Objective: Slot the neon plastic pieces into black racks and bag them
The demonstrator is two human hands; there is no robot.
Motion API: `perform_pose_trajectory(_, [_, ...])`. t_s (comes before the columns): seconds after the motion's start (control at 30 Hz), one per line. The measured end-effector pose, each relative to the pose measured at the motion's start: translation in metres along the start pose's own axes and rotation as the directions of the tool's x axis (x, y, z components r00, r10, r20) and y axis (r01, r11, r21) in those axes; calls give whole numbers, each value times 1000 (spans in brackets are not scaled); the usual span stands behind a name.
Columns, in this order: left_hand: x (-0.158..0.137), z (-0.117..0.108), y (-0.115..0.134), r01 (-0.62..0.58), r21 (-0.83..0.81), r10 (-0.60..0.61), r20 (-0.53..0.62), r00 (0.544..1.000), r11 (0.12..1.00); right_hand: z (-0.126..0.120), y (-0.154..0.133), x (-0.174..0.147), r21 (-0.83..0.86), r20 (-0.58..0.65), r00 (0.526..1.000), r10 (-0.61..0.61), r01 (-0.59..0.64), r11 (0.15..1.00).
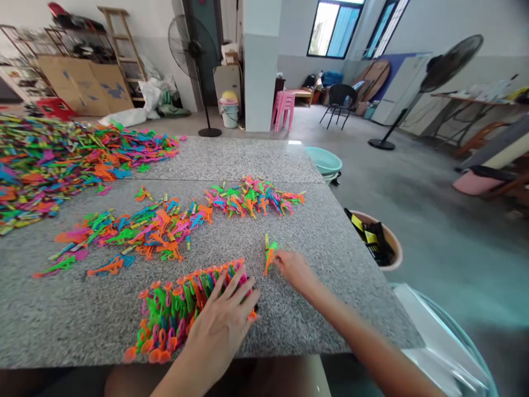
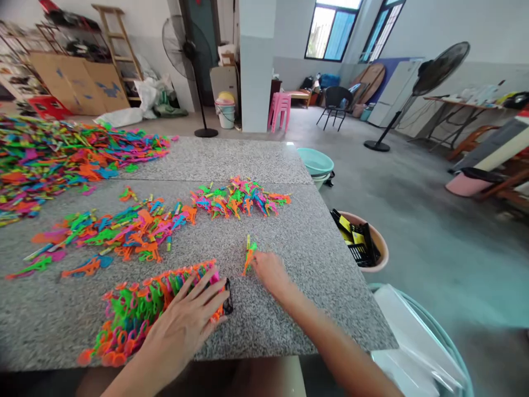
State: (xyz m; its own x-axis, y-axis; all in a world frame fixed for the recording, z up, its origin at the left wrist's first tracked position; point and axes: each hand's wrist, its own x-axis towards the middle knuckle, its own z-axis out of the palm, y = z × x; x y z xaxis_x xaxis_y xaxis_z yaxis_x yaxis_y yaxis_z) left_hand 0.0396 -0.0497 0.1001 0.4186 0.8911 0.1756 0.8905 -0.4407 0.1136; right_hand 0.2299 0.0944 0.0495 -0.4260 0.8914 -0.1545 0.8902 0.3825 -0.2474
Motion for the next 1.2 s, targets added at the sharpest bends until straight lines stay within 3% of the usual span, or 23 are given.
perform_pose_trajectory(0.17, [-2,-7,-5,-27,-2,27,9,1000,1000,-36,13,30,-145,14,983,-184,184,972])
perform_pose_trajectory(0.27, [-2,-12,-3,-26,-10,26,26,999,1000,-48,8,47,-179,-69,983,-172,158,971])
perform_pose_trajectory(0.37, [0,-14,1,-12,-3,12,27,1000,1000,-39,-14,50,-189,-169,964,-204,171,967])
perform_pose_trajectory(0.47, [1,-15,2,6,23,-7,40,999,1000,-16,-41,45,-160,-151,939,-308,284,945])
perform_pose_trajectory(0.57, [0,-17,2,-20,39,17,69,997,999,1,-52,40,-173,-123,941,-316,293,940])
perform_pose_trajectory(0.67, [0,-19,0,-39,27,36,83,996,999,3,-34,32,-188,-89,923,-373,353,917])
perform_pose_trajectory(0.83, [-1,-18,-3,-54,15,53,54,997,998,3,28,6,-94,-76,795,-602,595,798])
perform_pose_trajectory(0.9, [-1,-17,-3,-53,16,52,45,998,998,7,42,-6,3,-181,829,-530,539,842])
perform_pose_trajectory(0.97, [0,-16,-4,-55,17,54,44,998,998,11,41,-14,109,-284,919,-275,316,943])
perform_pose_trajectory(1.03, [0,-15,-3,-54,17,54,34,998,998,12,29,-15,181,-261,965,19,29,983])
perform_pose_trajectory(1.1, [1,-14,-3,-49,16,48,17,999,999,11,14,-9,197,-174,966,189,-154,968])
perform_pose_trajectory(1.2, [0,-13,-5,-43,14,43,12,999,999,4,6,3,271,-111,946,304,-265,925])
